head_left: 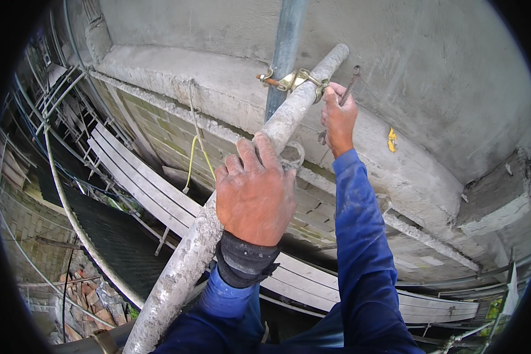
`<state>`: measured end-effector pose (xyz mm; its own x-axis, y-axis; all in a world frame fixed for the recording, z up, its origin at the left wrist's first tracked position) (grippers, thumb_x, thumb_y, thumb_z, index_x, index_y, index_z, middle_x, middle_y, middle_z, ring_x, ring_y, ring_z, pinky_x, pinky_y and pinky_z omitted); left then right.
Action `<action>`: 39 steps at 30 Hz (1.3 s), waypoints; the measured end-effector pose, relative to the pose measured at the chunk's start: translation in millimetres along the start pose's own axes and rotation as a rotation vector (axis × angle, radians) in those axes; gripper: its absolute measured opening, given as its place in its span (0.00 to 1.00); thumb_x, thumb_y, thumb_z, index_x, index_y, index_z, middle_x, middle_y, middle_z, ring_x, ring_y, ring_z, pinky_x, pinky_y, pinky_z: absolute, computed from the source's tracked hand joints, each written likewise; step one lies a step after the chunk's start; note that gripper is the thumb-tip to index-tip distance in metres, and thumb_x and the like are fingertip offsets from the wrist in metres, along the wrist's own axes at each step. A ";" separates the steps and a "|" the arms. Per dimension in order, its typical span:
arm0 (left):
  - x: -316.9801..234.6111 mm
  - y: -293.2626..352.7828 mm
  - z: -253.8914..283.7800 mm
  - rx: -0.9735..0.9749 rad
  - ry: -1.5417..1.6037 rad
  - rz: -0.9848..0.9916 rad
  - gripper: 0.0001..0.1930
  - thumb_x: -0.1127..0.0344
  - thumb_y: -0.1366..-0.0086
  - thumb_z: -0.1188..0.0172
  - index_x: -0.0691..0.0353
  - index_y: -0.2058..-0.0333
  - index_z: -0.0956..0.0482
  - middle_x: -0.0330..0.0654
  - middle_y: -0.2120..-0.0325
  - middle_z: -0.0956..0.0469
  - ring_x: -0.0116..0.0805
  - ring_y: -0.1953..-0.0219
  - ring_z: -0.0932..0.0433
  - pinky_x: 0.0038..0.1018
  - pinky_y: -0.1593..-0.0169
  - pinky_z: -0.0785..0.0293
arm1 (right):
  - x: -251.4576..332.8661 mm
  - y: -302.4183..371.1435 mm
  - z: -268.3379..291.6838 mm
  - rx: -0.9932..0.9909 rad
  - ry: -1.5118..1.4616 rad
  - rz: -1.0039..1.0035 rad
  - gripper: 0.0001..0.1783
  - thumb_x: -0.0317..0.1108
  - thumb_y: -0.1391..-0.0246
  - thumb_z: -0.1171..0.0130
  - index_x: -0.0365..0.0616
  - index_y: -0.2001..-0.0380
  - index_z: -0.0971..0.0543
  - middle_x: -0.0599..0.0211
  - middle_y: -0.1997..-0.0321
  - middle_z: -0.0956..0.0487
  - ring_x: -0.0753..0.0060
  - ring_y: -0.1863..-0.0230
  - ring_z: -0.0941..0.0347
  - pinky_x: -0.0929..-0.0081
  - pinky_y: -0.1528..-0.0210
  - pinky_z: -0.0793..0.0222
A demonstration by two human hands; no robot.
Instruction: The person uses a wrench to tighten the nuts on a metal scaffold clamp, securing a horizontal pole to a vertical pole. The person is standing on wooden planks attached to the scaffolding structure.
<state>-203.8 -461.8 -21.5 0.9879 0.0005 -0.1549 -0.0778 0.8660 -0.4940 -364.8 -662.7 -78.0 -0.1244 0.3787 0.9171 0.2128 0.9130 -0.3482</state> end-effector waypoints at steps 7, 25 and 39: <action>-2.9 0.6 -0.3 -0.008 -0.001 -0.016 0.34 0.52 0.45 0.32 0.70 0.46 0.29 0.55 0.54 0.25 0.46 0.59 0.22 0.39 0.55 0.28 | -25.0 -18.7 -12.4 -0.271 0.275 0.216 0.20 0.42 0.33 0.52 0.31 0.57 0.28 0.52 0.62 0.23 0.56 0.60 0.26 0.61 0.52 0.33; 8.2 5.7 -18.1 -0.199 -0.139 0.003 0.27 0.59 0.42 0.43 0.70 0.46 0.28 0.55 0.55 0.25 0.44 0.61 0.23 0.40 0.58 0.29 | -4.8 -4.3 -6.5 -0.029 0.165 0.045 0.19 0.43 0.38 0.41 0.44 0.50 0.26 0.74 0.70 0.25 0.87 0.80 0.37 0.84 0.83 0.44; -9.1 5.4 -36.6 -0.141 -0.112 0.141 0.26 0.62 0.37 0.49 0.75 0.45 0.30 0.59 0.52 0.27 0.47 0.54 0.26 0.43 0.50 0.32 | -14.2 -7.2 -11.6 -0.076 0.152 0.178 0.19 0.48 0.33 0.50 0.41 0.60 0.26 0.79 0.79 0.35 0.88 0.82 0.45 0.82 0.83 0.52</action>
<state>-218.1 -475.4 -54.0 0.9740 0.1786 -0.1391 -0.2264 0.7750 -0.5900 -353.3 -676.5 -86.3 0.0677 0.5003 0.8632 0.2915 0.8175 -0.4967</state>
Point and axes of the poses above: each hand's wrist, its own y-axis away from the middle knuckle, its own z-axis out of the back of the hand, x = y × z, the point moved 2 cm from there along -y, towards the middle knuckle
